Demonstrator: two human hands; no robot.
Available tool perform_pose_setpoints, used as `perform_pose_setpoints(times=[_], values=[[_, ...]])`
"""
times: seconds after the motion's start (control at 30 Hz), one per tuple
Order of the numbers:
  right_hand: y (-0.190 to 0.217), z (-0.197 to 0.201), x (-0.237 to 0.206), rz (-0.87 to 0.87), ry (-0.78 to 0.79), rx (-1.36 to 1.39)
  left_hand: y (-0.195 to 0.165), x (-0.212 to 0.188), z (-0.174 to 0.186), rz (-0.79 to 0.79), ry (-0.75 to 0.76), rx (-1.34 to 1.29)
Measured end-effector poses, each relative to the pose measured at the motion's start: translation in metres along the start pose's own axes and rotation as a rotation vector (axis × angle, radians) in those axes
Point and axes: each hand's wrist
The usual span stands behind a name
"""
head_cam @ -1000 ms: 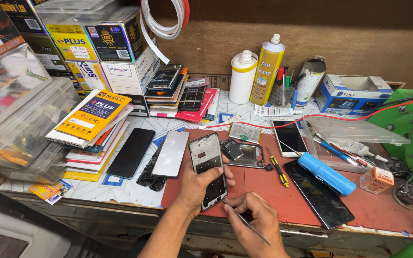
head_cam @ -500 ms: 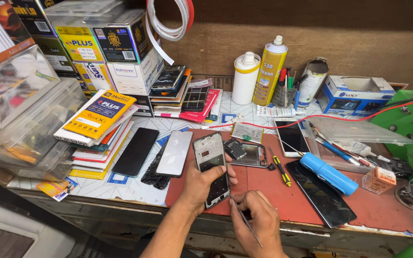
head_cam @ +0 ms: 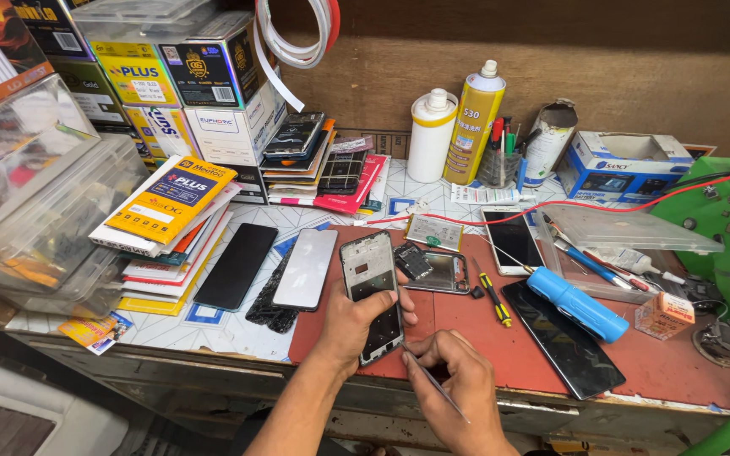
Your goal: The person uses a metal prying tool to carefully separate the screen assembly from the smartphone frame. They work along the edges of the device to release the adhesive or clips holding the components together.
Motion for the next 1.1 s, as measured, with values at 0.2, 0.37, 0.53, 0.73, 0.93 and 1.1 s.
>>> perform_pose_setpoints(times=[0.2, 0.37, 0.53, 0.73, 0.93, 1.1], values=[[-0.004, 0.0, 0.001, -0.009, 0.029, 0.059, -0.001, 0.001, -0.001, 0.008, 0.009, 0.003], [-0.002, -0.002, 0.0, 0.121, -0.035, -0.018, -0.002, 0.001, -0.001, 0.031, -0.007, -0.014], [0.0, -0.004, -0.001, 0.023, -0.092, -0.018, -0.001, 0.002, -0.001, 0.052, -0.038, -0.037], [0.0, -0.006, -0.002, 0.018, -0.113, -0.029, 0.001, 0.005, -0.001, 0.046, -0.061, -0.033], [0.001, -0.01, -0.003, 0.09, -0.155, -0.067, 0.002, 0.006, -0.003, 0.057, -0.082, -0.018], [0.003, -0.013, -0.004, 0.186, -0.194, -0.081, 0.005, 0.008, -0.005, 0.038, -0.079, 0.031]])
Point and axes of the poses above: each hand's wrist, its own x-axis towards the middle knuckle, its own z-axis out of the back of the hand, y = z × x, and after that the axes turned 3 degrees about z, right-handed
